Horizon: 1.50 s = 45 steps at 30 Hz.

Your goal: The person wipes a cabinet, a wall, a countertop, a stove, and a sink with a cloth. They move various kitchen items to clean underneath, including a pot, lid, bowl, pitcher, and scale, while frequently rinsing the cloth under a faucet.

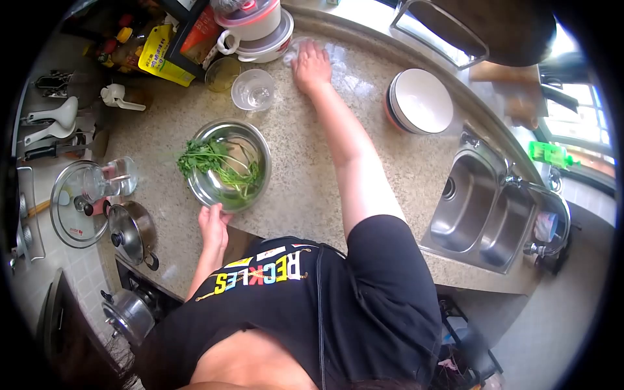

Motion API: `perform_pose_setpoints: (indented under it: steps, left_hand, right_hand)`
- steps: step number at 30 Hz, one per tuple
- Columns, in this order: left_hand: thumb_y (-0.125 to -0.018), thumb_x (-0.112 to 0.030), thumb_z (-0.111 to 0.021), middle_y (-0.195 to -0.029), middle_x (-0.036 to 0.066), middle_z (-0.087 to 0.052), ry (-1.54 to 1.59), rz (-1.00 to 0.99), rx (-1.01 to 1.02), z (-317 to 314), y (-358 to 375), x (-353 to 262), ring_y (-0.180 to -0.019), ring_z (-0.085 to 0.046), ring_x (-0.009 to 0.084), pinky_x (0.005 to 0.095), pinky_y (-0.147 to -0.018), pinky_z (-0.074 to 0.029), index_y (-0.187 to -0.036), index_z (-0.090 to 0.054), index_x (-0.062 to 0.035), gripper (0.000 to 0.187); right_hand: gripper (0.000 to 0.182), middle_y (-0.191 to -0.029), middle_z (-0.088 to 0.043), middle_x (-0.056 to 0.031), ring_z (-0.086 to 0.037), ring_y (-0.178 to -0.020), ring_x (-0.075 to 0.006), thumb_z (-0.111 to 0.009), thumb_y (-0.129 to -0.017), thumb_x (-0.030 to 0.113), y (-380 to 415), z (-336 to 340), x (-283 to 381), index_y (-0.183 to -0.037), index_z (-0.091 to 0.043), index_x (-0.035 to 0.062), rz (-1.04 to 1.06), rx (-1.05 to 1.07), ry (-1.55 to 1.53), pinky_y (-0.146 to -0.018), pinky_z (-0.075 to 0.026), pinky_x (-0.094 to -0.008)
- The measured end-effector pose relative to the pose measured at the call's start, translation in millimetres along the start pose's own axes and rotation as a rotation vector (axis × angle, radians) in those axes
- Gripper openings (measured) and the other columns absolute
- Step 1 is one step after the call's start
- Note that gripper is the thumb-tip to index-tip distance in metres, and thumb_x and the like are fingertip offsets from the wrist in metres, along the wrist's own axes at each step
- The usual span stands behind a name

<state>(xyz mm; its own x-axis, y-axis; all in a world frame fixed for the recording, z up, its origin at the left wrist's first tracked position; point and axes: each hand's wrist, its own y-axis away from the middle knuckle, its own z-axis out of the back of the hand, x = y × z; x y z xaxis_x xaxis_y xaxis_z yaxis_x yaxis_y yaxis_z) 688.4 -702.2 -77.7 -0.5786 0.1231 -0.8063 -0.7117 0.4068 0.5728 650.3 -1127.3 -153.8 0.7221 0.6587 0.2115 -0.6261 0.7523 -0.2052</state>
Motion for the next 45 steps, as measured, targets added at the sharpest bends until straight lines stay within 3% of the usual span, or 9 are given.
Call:
perform_pose_setpoints:
  steps: [4, 14, 18, 23, 27, 31, 36, 41, 45]
  left_hand:
    - [-0.087, -0.004, -0.049, -0.089, 0.003, -0.061, 0.033, -0.044, -0.016, 0.6, -9.8, 0.0, -0.076, -0.060, 0.0116, 0.0283, -0.068, -0.052, -0.093, -0.055, -0.0050, 0.008]
    - [-0.088, -0.009, -0.055, -0.085, 0.004, -0.058, 0.129, -0.075, -0.023, 2.4, -29.9, 4.8, -0.075, -0.059, 0.0140, 0.0317, -0.075, -0.053, -0.084, -0.051, -0.0056, 0.006]
    - [-0.090, -0.016, -0.055, -0.091, 0.010, -0.061, 0.106, -0.037, 0.030, 6.8, -25.2, 1.3, -0.081, -0.062, 0.0197, 0.0333, -0.076, -0.054, -0.083, -0.051, -0.0046, 0.014]
    - [-0.092, -0.029, -0.052, -0.092, 0.019, -0.060, 0.037, 0.387, 0.283, -19.5, 16.7, -6.8, -0.091, -0.062, 0.0313, 0.0371, -0.081, -0.053, -0.087, -0.048, -0.0017, 0.028]
    - [-0.093, -0.025, -0.049, -0.106, 0.022, -0.058, -0.202, 0.227, 0.690, -97.5, 22.4, -0.1, -0.095, -0.061, 0.0303, 0.0375, -0.085, -0.051, -0.101, -0.051, 0.0015, 0.028]
    - [-0.091, -0.024, -0.053, -0.120, 0.024, -0.049, -0.302, 0.241, 0.956, -223.3, 10.7, 0.6, -0.105, -0.056, 0.0338, 0.0400, -0.087, -0.050, -0.127, -0.034, 0.0004, 0.047]
    - [-0.084, -0.037, -0.062, -0.134, 0.029, -0.031, -0.387, 0.342, 0.844, -369.6, 20.2, 2.6, -0.115, -0.046, 0.0433, 0.0524, -0.092, -0.043, -0.132, -0.026, -0.0010, 0.070]
    - [-0.079, -0.013, -0.061, -0.130, 0.026, -0.033, -0.245, 0.495, 0.781, -439.7, -32.5, 65.9, -0.111, -0.048, 0.0433, 0.0616, -0.082, -0.045, -0.131, -0.009, -0.0050, 0.074]
    - [-0.077, 0.002, -0.042, -0.116, 0.027, -0.048, -0.253, 0.452, 0.664, -446.5, -21.8, 58.5, -0.106, -0.052, 0.0444, 0.0598, -0.080, -0.050, -0.121, -0.032, 0.0069, 0.046]
  right_hand:
    - [0.057, -0.146, -0.026, -0.0147, -0.020, -0.136, -0.0272, -0.040, -0.091, 0.033, 9.0, 16.5, -25.5, -0.137, -0.030, 0.0002, -0.368, -0.040, -0.002, -0.112, -0.012, -0.0391]
    - [0.054, -0.146, -0.022, -0.0189, -0.020, -0.136, -0.0314, -0.038, -0.091, 0.025, 230.9, 84.1, -29.9, -0.138, -0.028, -0.0004, -0.179, 0.050, -0.064, -0.112, -0.015, -0.0412]
    - [0.054, -0.144, -0.027, -0.0196, -0.022, -0.135, -0.0325, -0.038, -0.093, 0.026, 300.4, 109.2, -77.1, -0.139, -0.026, 0.0002, -0.475, -0.018, 0.029, -0.112, -0.015, -0.0402]
    - [0.057, -0.144, -0.025, -0.0210, -0.020, -0.135, -0.0330, -0.038, -0.094, 0.030, 360.0, 110.9, -139.4, -0.139, -0.023, -0.0017, -0.767, -0.111, 0.172, -0.111, -0.015, -0.0419]
    - [0.059, -0.144, -0.023, -0.0227, -0.019, -0.135, -0.0359, -0.039, -0.093, 0.031, 357.5, 107.4, -131.0, -0.139, -0.022, -0.0025, -0.772, -0.059, 0.162, -0.111, -0.014, -0.0420]
    - [0.059, -0.145, -0.021, -0.0216, -0.017, -0.136, -0.0355, -0.040, -0.093, 0.030, 359.1, 105.8, -106.2, -0.140, -0.022, -0.0009, -0.670, -0.077, 0.117, -0.112, -0.011, -0.0436]
    - [0.060, -0.145, -0.024, -0.0200, -0.020, -0.135, -0.0356, -0.048, -0.089, 0.025, 356.4, 112.2, -91.1, -0.138, -0.025, -0.0010, -0.622, -0.039, 0.100, -0.109, -0.018, -0.0467]
    - [0.064, -0.144, -0.026, -0.0173, -0.023, -0.134, -0.0328, -0.056, -0.083, 0.024, 352.2, 117.1, -91.0, -0.137, -0.030, -0.0005, -0.613, -0.065, 0.077, -0.108, -0.021, -0.0466]
    - [0.064, -0.145, -0.025, -0.0176, -0.022, -0.134, -0.0333, -0.055, -0.083, 0.023, 353.3, 116.5, -90.1, -0.137, -0.029, -0.0003, -0.620, -0.045, 0.052, -0.108, -0.020, -0.0469]
